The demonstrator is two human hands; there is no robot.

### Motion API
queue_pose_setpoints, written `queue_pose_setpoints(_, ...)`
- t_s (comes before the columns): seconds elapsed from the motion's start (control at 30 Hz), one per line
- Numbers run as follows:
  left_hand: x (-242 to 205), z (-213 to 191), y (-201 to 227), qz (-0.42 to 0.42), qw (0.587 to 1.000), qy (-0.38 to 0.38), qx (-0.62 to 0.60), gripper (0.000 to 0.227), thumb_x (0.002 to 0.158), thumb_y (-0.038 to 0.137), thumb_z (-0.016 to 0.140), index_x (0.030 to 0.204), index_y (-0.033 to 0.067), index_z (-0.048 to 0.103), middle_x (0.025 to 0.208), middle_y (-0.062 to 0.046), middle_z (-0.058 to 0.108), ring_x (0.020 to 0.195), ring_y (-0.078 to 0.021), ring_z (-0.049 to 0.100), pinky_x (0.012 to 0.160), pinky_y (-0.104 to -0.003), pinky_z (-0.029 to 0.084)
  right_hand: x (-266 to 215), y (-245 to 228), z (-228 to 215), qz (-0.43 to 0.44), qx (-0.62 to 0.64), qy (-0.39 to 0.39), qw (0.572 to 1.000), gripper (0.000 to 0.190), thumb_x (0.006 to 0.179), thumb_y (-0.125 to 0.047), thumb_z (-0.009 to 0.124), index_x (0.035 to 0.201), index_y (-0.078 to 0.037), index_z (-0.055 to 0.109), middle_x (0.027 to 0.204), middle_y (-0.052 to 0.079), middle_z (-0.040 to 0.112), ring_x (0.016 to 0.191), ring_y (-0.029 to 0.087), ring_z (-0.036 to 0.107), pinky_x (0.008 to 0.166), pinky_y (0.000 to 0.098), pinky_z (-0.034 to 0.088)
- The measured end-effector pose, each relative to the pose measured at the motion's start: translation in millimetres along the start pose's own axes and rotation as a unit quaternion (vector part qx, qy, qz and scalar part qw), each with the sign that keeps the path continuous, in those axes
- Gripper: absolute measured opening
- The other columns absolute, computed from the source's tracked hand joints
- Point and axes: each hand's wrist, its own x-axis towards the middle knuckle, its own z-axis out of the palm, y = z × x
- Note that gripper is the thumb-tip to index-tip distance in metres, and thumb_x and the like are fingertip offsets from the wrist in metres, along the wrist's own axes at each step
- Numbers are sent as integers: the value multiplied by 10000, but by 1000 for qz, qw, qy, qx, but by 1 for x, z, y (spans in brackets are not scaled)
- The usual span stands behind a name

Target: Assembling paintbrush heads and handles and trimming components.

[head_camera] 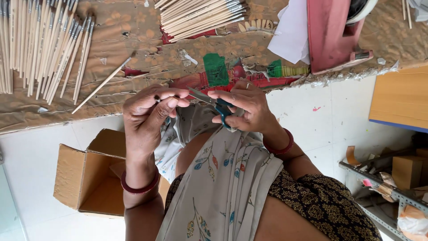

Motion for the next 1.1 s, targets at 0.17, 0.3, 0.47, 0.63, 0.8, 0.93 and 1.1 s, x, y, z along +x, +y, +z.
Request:
queue_pose_setpoints(0.17, -1, 4, 11, -3, 999, 25, 42, 180, 1047, 100, 681, 1167, -18, 745, 1039, -105, 769, 880, -109, 708, 709, -215, 517, -5, 0, -1, 15, 19, 23, 999, 632, 764, -221, 905, 1344, -100, 683, 685, -71, 558, 702, 106, 503, 768, 304, 422)
queue_pose_setpoints(0.3, -4, -3, -2, -14, 998, 47, 41, 170, 1049, 89, 675, 1165, -14, 744, 1076, -101, 763, 923, -127, 745, 716, -214, 520, -2, -1, 0, 11, 23, 24, 999, 617, 761, -235, 928, 1315, -92, 696, 652, -79, 556, 673, 100, 492, 737, 297, 409)
queue_pose_setpoints(0.47, -6, -3, -6, -13, 998, 42, 38, 154, 1049, 72, 680, 1154, -19, 747, 1082, -106, 753, 925, -132, 742, 708, -214, 515, 2, -4, 0, 1, 25, -13, 1000, 636, 775, -242, 924, 1345, -96, 679, 701, -69, 595, 685, 109, 506, 720, 286, 419)
queue_pose_setpoints(0.63, -4, -2, -7, 2, 998, 46, 34, 144, 1048, 65, 684, 1146, -20, 746, 1076, -106, 752, 925, -129, 740, 702, -211, 514, 0, -4, 0, 1, 8, -15, 1000, 636, 782, -254, 930, 1346, -100, 679, 683, -64, 579, 658, 103, 500, 709, 291, 431)
queue_pose_setpoints(0.8, -3, -2, -8, 31, 996, 49, 63, 134, 1047, 42, 704, 1151, -29, 747, 1097, -114, 763, 835, -86, 682, 679, -201, 513, 1, -3, 0, -21, 1, -25, 999, 616, 815, -247, 899, 1363, -93, 664, 901, -32, 738, 682, 102, 533, 733, 291, 448)
queue_pose_setpoints(0.93, -4, 0, -2, 41, 995, 42, 75, 139, 1042, 36, 710, 1160, -29, 744, 1100, -108, 762, 790, -67, 662, 664, -185, 507, 1, -4, 0, -18, 11, -25, 999, 601, 818, -212, 876, 1367, -91, 666, 973, -20, 768, 680, 101, 537, 732, 290, 452)
queue_pose_setpoints(1.1, -5, 2, 4, 55, 990, 43, 119, 143, 1024, 6, 729, 1164, -18, 743, 1057, -101, 762, 849, -92, 661, 749, -207, 519, 4, -9, -3, -11, -10, -32, 999, 624, 810, -261, 909, 1363, -97, 670, 905, -37, 733, 685, 116, 525, 717, 295, 446)
